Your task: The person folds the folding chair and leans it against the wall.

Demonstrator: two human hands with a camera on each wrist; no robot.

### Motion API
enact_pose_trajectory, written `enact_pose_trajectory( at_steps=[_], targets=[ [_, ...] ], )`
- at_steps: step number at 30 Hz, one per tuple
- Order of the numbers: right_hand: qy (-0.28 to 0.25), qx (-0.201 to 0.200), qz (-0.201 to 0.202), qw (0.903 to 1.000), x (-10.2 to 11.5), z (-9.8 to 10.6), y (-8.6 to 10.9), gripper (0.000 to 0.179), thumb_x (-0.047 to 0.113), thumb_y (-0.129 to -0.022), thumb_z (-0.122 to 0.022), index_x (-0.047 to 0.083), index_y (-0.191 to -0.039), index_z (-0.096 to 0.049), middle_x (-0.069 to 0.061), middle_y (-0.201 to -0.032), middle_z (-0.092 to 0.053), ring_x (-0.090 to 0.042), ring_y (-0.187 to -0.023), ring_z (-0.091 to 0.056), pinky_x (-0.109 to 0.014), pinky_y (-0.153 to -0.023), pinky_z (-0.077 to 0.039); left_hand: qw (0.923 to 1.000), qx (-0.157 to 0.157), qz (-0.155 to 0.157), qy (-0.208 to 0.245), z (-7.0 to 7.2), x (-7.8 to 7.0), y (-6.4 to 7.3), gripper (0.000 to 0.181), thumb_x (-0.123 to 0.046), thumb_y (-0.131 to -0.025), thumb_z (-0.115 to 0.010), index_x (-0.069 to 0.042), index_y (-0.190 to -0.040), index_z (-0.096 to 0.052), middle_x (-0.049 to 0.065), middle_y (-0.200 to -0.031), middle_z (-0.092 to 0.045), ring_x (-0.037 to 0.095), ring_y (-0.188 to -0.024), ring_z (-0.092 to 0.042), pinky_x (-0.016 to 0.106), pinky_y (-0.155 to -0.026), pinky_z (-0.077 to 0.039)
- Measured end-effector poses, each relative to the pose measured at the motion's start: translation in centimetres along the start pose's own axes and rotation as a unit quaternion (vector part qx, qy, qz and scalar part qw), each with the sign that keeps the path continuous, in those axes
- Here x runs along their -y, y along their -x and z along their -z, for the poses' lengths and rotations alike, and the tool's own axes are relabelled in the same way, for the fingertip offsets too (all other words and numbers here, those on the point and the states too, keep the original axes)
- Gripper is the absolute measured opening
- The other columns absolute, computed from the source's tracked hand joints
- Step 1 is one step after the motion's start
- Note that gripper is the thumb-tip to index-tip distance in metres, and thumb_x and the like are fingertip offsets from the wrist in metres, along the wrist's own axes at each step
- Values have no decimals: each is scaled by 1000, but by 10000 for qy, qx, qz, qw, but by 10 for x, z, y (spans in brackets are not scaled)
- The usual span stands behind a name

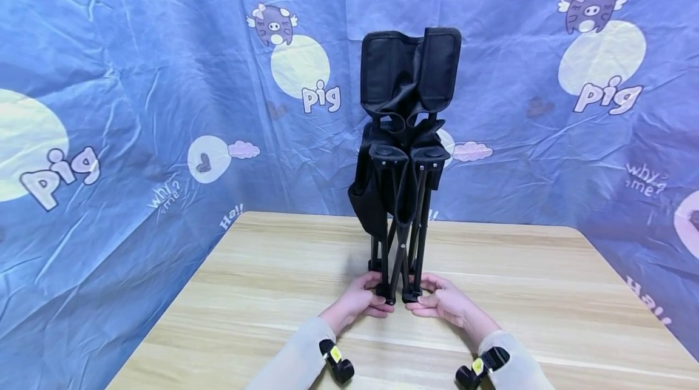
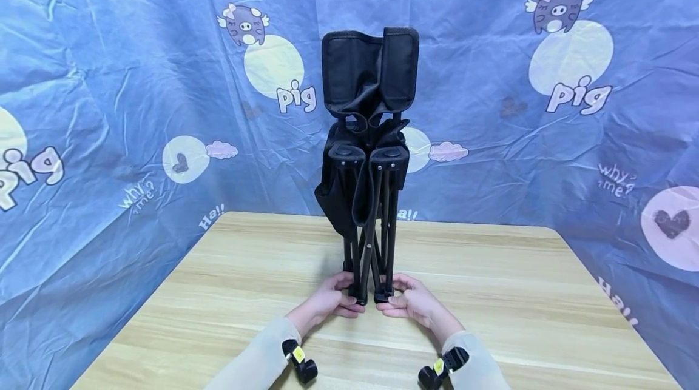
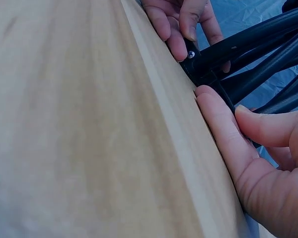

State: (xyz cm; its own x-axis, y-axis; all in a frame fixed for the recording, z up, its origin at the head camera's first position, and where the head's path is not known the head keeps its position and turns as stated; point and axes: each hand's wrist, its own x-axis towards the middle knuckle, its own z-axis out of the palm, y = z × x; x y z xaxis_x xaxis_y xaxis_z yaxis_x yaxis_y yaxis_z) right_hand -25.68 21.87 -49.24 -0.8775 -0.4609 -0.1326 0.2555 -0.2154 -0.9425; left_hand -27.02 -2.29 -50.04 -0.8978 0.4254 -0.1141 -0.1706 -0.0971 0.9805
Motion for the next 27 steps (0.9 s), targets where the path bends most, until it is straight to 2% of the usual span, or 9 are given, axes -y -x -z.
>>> enact_pose_trajectory(
  at_steps=[3, 8, 15, 22, 27],
  targets=[
    [5, 26, 62, 10000, 0, 1, -2, 49, -17, -89, -50, -11, -136, -42, -15, -120, -54, -33, -98, -69, -45, -92, -56, 10000, 8, -16, 32, 1, 0, -3, 59, 24, -81, -54, 8, -136, -43, 21, -126, -56, 44, -84, -70, 45, -70, -63],
    [-51, 14, 92, 9999, 1, 1, -5, 45, -18, -89, -48, -6, -132, -50, -14, -118, -54, -33, -99, -69, -45, -92, -56, 10000, -39, 23, 62, 2, 0, -8, 61, 24, -80, -53, 8, -138, -43, 23, -123, -55, 44, -84, -70, 45, -71, -63],
    [-99, -108, 93, 9998, 3, 2, -10, 50, -18, -89, -48, -10, -138, -41, -15, -119, -54, -33, -97, -70, -45, -92, -56, 9999, -78, 49, 64, 3, -2, -15, 61, 23, -80, -53, 8, -139, -42, 23, -121, -54, 43, -85, -70, 45, -71, -63],
    [-136, -247, 131, 9995, 2, 5, -16, 46, -19, -89, -48, -6, -134, -49, -13, -120, -54, -33, -96, -70, -45, -91, -57, 9999, -159, 16, 15, 4, -4, -19, 63, 23, -81, -53, 9, -141, -40, 23, -125, -51, 42, -86, -71, 43, -71, -63],
    [-23, -355, 146, 9993, 4, 4, -19, 52, -19, -88, -47, -11, -139, -39, -16, -121, -54, -32, -96, -70, -45, -91, -57, 9998, -180, -18, 4, 5, -3, -25, 59, 23, -81, -53, 7, -137, -45, 20, -121, -55, 41, -84, -71, 43, -71, -63]
  ],
)
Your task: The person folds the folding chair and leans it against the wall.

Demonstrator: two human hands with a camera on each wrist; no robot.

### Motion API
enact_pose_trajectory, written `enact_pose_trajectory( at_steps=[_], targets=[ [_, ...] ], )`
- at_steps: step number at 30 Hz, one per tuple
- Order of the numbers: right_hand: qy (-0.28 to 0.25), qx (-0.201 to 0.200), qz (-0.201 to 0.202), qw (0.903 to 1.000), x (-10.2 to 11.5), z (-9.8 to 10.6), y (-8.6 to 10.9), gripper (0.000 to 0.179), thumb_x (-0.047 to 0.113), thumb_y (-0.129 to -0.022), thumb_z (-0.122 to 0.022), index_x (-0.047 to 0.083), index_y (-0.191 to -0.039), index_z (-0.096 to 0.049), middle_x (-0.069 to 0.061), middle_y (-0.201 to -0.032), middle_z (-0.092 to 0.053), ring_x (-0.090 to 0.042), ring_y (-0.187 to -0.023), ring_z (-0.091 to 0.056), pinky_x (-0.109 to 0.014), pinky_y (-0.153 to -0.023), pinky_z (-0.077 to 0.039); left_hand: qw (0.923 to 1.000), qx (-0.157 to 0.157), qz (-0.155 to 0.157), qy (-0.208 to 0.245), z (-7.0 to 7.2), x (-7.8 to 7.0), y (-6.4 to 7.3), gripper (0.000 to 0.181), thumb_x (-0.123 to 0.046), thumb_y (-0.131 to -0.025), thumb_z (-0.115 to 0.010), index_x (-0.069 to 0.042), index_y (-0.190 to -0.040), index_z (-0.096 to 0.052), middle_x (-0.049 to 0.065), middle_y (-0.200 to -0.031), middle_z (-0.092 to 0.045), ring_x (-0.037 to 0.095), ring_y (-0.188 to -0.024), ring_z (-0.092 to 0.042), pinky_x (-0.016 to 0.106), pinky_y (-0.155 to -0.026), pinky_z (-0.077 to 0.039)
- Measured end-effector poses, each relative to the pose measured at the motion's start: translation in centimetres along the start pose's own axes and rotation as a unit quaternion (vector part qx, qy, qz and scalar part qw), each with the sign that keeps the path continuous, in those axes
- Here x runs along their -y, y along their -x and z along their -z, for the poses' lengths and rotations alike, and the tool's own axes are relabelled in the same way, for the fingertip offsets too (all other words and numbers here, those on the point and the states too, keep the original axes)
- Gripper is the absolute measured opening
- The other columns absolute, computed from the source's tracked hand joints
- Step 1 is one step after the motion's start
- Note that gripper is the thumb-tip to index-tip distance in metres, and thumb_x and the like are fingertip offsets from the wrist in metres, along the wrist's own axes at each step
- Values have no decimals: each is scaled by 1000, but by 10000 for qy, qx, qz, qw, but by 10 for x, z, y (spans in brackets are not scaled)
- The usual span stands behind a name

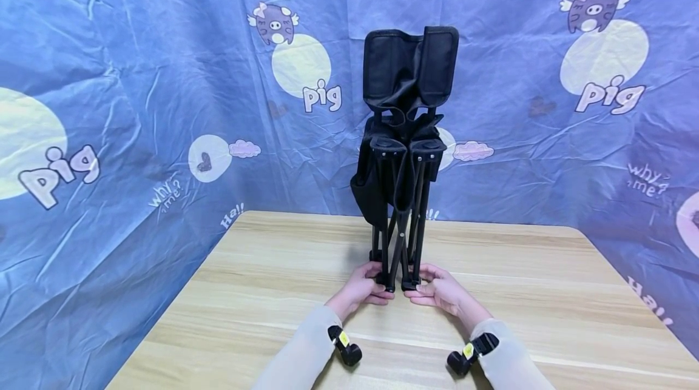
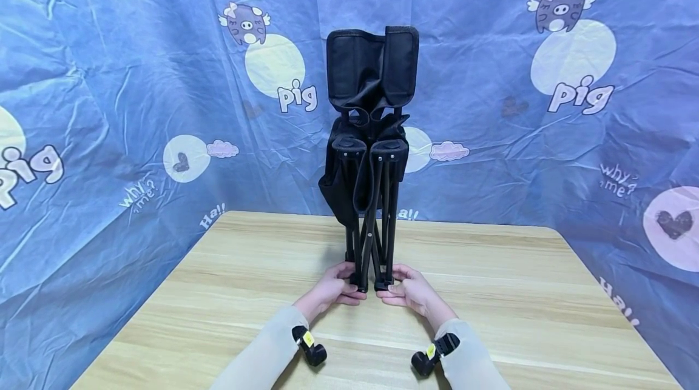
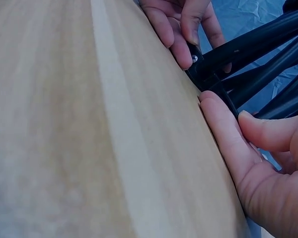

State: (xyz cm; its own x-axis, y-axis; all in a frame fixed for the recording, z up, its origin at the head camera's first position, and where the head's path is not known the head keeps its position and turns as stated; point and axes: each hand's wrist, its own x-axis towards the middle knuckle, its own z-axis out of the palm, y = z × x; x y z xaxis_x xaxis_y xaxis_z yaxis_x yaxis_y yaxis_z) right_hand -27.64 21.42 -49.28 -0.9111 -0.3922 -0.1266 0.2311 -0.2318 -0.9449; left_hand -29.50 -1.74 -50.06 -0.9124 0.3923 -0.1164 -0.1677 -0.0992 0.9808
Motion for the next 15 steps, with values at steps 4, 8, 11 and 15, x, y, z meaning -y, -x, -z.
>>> enact_pose_trajectory(
  at_steps=[4, 8, 11, 15],
  targets=[
    [-59, -60, -2, 10000, 0, 0, -3, 51, -19, -88, -47, -11, -138, -38, -16, -121, -54, -32, -95, -70, -46, -90, -57, 10000, -34, -23, 7, 0, -1, -4, 59, 23, -81, -53, 8, -137, -44, 22, -123, -52, 42, -85, -71, 44, -70, -63],
    [-112, -91, -2, 9999, 1, 0, -7, 51, -19, -90, -46, -12, -139, -36, -14, -122, -55, -32, -96, -70, -45, -90, -57, 10000, -75, -24, 1, 1, -1, -7, 61, 23, -81, -53, 8, -139, -42, 23, -125, -50, 42, -85, -71, 43, -71, -63],
    [-63, -96, 17, 9999, 2, 0, -8, 55, -19, -91, -45, -14, -143, -28, -16, -125, -55, -33, -97, -70, -45, -90, -57, 9999, -120, -14, 10, 1, -1, -9, 61, 23, -81, -53, 7, -139, -43, 22, -124, -51, 40, -84, -71, 43, -70, -63],
    [14, -191, 41, 9998, 3, -1, -10, 58, -19, -92, -44, -14, -145, -22, -23, -133, -51, -34, -97, -70, -46, -90, -57, 9998, -180, -2, 49, 1, 0, -13, 60, 23, -81, -52, 7, -138, -44, 22, -123, -52, 39, -84, -72, 42, -70, -63]
  ],
)
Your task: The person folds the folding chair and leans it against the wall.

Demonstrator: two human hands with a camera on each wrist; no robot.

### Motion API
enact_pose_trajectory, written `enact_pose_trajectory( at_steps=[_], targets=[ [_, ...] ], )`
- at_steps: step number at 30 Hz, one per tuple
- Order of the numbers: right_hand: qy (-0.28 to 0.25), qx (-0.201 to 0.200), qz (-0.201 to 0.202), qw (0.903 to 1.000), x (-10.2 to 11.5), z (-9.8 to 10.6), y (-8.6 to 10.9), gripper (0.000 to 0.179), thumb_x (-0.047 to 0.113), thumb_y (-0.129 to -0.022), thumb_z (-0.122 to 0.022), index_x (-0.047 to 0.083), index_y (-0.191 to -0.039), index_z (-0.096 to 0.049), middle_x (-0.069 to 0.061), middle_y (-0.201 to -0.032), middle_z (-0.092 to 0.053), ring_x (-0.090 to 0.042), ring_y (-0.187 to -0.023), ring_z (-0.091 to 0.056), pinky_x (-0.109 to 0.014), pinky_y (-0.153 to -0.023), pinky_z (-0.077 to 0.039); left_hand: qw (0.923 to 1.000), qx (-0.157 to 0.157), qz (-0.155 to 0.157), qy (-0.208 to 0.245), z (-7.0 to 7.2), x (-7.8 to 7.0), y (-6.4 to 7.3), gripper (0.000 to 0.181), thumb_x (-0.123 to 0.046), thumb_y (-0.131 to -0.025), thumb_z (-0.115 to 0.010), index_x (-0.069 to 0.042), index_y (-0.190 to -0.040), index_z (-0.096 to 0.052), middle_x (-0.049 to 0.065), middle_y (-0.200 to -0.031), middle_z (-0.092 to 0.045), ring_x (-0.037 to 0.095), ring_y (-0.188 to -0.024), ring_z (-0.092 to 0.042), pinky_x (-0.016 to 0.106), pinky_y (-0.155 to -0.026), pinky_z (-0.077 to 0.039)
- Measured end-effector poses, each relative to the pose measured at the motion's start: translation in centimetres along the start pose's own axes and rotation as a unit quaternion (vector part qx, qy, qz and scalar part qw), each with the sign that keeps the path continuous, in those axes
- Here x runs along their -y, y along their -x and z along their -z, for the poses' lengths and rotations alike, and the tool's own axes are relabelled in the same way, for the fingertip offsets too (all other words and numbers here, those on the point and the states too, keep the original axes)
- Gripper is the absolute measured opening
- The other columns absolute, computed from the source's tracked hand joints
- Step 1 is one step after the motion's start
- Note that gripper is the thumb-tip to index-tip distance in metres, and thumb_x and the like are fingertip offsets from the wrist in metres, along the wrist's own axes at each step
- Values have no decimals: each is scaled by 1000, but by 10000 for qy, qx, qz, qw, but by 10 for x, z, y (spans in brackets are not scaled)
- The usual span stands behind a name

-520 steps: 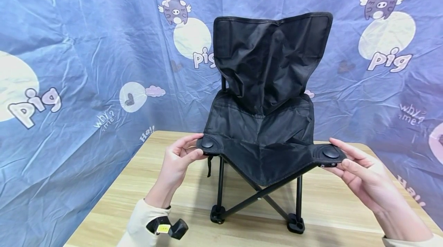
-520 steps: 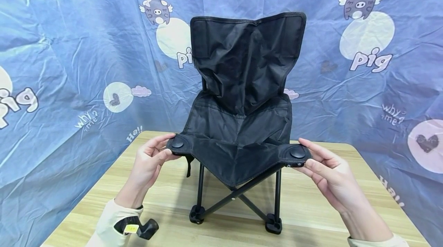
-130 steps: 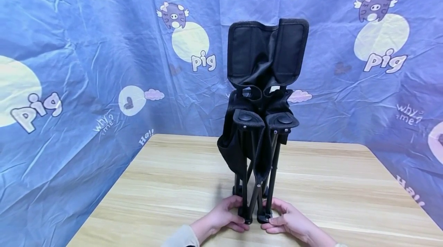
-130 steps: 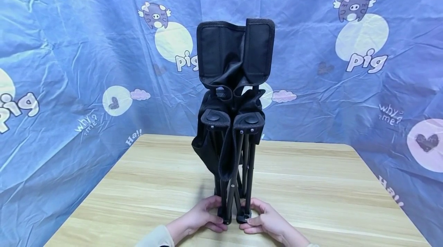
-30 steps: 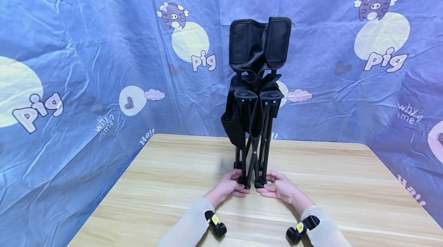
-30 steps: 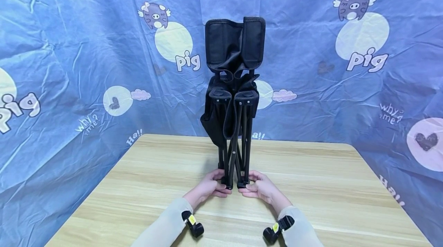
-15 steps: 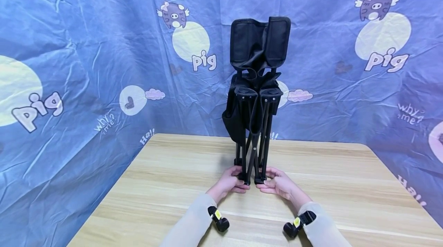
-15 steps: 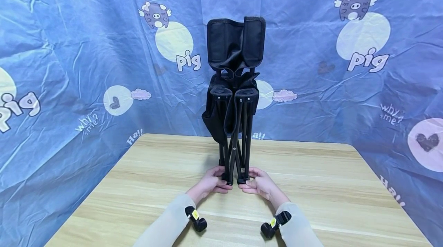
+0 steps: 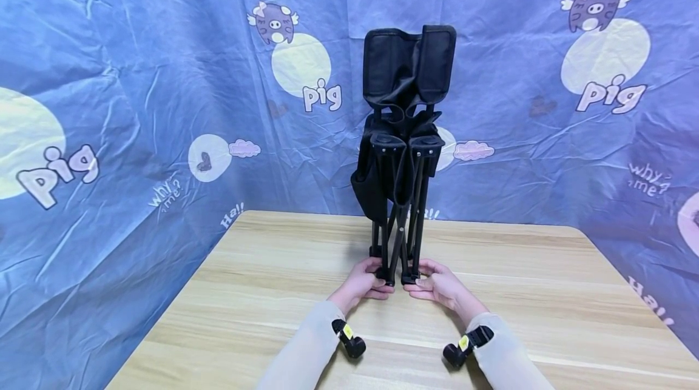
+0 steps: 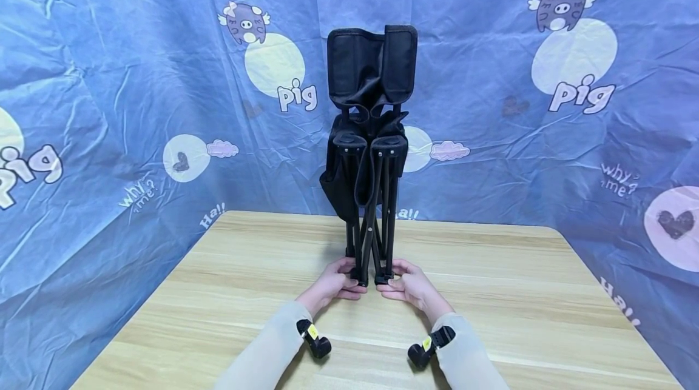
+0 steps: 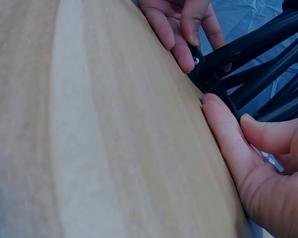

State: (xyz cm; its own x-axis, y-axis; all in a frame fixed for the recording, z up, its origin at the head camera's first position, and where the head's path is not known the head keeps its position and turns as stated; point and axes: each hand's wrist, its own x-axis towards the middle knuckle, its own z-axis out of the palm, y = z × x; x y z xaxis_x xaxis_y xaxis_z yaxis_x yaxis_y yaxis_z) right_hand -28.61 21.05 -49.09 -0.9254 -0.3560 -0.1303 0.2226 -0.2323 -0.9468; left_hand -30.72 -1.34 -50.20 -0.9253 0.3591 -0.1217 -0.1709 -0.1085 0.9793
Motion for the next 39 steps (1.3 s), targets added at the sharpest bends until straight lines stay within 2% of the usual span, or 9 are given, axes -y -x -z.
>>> enact_pose_trajectory(
  at_steps=[9, 19, 30, 33, 39],
  targets=[
    [47, -279, 16, 9996, 0, -1, -7, 58, -19, -92, -43, -14, -145, -21, -32, -139, -41, -32, -95, -71, -47, -88, -58, 9999, -153, -44, -34, -2, 0, -6, 59, 22, -82, -51, 7, -139, -43, 23, -128, -50, 41, -86, -71, 43, -69, -63],
    [27, -555, 92, 9984, 0, -3, -13, 51, -19, -91, -43, -13, -139, -27, -19, -124, -54, -28, -89, -71, -46, -82, -60, 9989, -423, -169, -78, -5, -3, -12, 57, 22, -83, -50, 9, -139, -44, 26, -131, -49, 38, -84, -72, 41, -68, -63],
    [-116, -744, 65, 9971, 1, 0, -20, 52, -20, -91, -43, -12, -140, -29, -28, -134, -43, -29, -88, -71, -47, -83, -60, 9979, -601, -229, -26, -8, -2, -18, 55, 21, -84, -49, 10, -138, -44, 25, -128, -52, 38, -84, -72, 39, -67, -63],
    [-116, -742, 93, 9971, 1, 1, -21, 53, -20, -91, -43, -13, -141, -28, -28, -134, -45, -29, -88, -71, -47, -83, -60, 9976, -650, -232, -1, -8, -3, -19, 54, 21, -84, -49, 10, -137, -45, 25, -130, -51, 39, -85, -72, 40, -67, -63],
    [-82, -886, 118, 9960, 2, -1, -25, 52, -18, -92, -42, -12, -142, -27, -19, -123, -54, -26, -85, -71, -44, -80, -61, 9968, -758, -263, 40, -9, -4, -21, 52, 20, -85, -48, 8, -136, -46, 24, -129, -52, 41, -86, -71, 41, -68, -63]
  ],
)
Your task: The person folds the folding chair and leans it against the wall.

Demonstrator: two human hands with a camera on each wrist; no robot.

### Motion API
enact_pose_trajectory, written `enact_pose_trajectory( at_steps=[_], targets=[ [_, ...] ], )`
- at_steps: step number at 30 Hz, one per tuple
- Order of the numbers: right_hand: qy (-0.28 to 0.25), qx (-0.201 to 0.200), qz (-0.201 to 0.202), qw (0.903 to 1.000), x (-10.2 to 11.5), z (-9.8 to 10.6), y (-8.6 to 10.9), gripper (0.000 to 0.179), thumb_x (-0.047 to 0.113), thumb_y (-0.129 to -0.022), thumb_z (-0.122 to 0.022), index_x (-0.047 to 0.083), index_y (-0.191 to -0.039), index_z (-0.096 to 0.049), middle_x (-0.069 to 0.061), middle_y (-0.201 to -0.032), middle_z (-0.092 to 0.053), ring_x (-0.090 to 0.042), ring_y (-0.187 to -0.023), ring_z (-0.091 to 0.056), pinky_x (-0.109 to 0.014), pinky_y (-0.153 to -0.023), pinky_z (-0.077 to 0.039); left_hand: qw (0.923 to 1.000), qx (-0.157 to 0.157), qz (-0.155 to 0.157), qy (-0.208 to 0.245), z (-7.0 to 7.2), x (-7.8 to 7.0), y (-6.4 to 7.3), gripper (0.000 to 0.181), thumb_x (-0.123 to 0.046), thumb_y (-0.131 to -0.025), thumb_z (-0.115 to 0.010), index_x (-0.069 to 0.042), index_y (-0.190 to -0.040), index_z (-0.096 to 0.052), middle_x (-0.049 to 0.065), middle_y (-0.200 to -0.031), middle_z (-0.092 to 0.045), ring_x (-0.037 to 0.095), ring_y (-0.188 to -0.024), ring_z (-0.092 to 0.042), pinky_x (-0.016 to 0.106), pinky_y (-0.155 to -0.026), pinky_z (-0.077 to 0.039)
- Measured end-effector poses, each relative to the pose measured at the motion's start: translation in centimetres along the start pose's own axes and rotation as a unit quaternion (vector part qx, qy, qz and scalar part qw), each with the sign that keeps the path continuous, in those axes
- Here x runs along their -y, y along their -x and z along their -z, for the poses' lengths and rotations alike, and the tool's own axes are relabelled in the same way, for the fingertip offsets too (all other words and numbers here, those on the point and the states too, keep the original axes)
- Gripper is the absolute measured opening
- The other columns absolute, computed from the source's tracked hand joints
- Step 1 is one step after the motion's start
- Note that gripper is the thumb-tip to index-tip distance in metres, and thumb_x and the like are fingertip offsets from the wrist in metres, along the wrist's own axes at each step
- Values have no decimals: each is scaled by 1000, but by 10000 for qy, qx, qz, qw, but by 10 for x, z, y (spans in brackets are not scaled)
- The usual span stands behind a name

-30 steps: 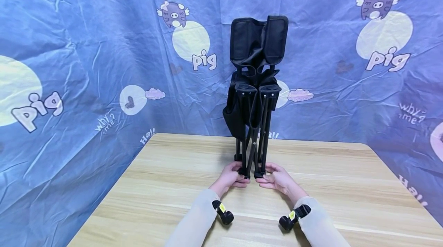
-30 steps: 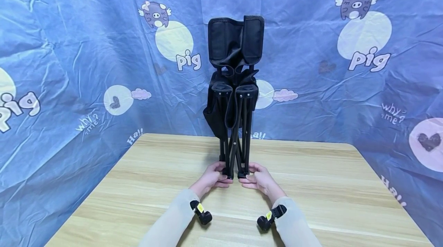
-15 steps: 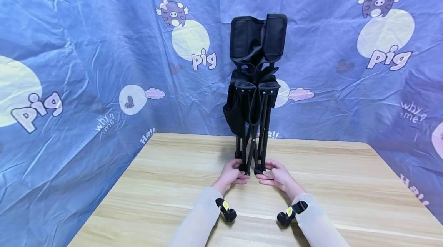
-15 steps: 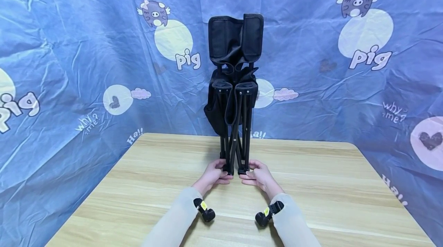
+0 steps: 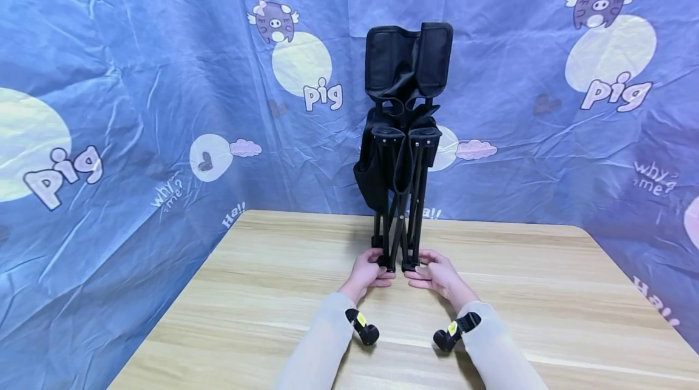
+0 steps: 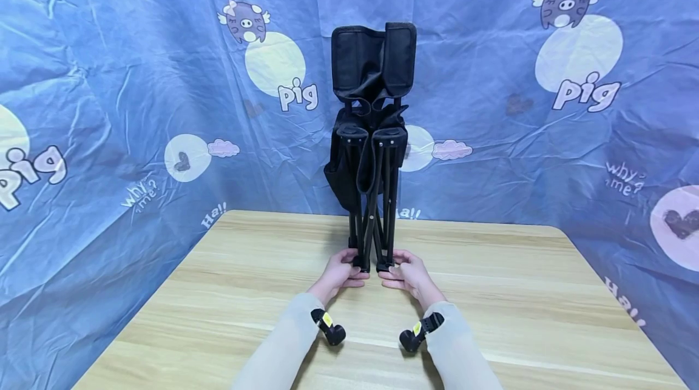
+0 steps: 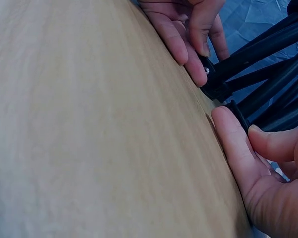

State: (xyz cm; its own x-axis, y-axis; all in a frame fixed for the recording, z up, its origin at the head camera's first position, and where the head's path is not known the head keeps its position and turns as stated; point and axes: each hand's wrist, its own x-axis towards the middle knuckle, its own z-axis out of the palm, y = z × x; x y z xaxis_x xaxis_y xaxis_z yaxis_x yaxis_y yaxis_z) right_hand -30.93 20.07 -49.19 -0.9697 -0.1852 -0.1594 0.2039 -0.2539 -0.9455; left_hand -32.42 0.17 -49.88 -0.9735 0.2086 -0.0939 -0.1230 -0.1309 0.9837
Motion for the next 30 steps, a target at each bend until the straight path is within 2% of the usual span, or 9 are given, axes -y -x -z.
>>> enact_pose_trajectory(
  at_steps=[7, 14, 20, 30],
  targets=[
    [50, -205, 67, 9998, -1, -1, -4, 52, -17, -93, -41, -12, -143, -27, -17, -119, -55, -25, -84, -71, -44, -77, -62, 9999, -112, -57, 24, -1, 2, -5, 50, 20, -86, -47, 9, -136, -46, 25, -132, -50, 39, -85, -72, 40, -67, -63],
    [125, -451, 35, 9989, -1, -4, -6, 53, -16, -93, -43, -10, -144, -29, -20, -123, -53, -23, -81, -71, -43, -75, -62, 9997, -233, -47, 37, -4, 2, -8, 51, 20, -87, -45, 9, -137, -45, 28, -136, -48, 41, -87, -71, 40, -67, -63],
    [120, -609, 28, 9981, 1, -7, -8, 54, -17, -93, -42, -10, -145, -29, -25, -130, -47, -24, -80, -72, -43, -74, -62, 9995, -299, -44, 33, -6, 2, -12, 51, 19, -88, -45, 8, -137, -46, 27, -138, -47, 37, -84, -72, 36, -63, -63],
    [46, -586, 4, 9983, 2, -7, -11, 55, -17, -93, -42, -10, -146, -28, -26, -131, -43, -24, -81, -72, -43, -75, -62, 9994, -357, 0, 37, -8, 3, -16, 51, 18, -88, -44, 6, -138, -46, 27, -141, -44, 38, -86, -72, 38, -65, -63]
  ],
)
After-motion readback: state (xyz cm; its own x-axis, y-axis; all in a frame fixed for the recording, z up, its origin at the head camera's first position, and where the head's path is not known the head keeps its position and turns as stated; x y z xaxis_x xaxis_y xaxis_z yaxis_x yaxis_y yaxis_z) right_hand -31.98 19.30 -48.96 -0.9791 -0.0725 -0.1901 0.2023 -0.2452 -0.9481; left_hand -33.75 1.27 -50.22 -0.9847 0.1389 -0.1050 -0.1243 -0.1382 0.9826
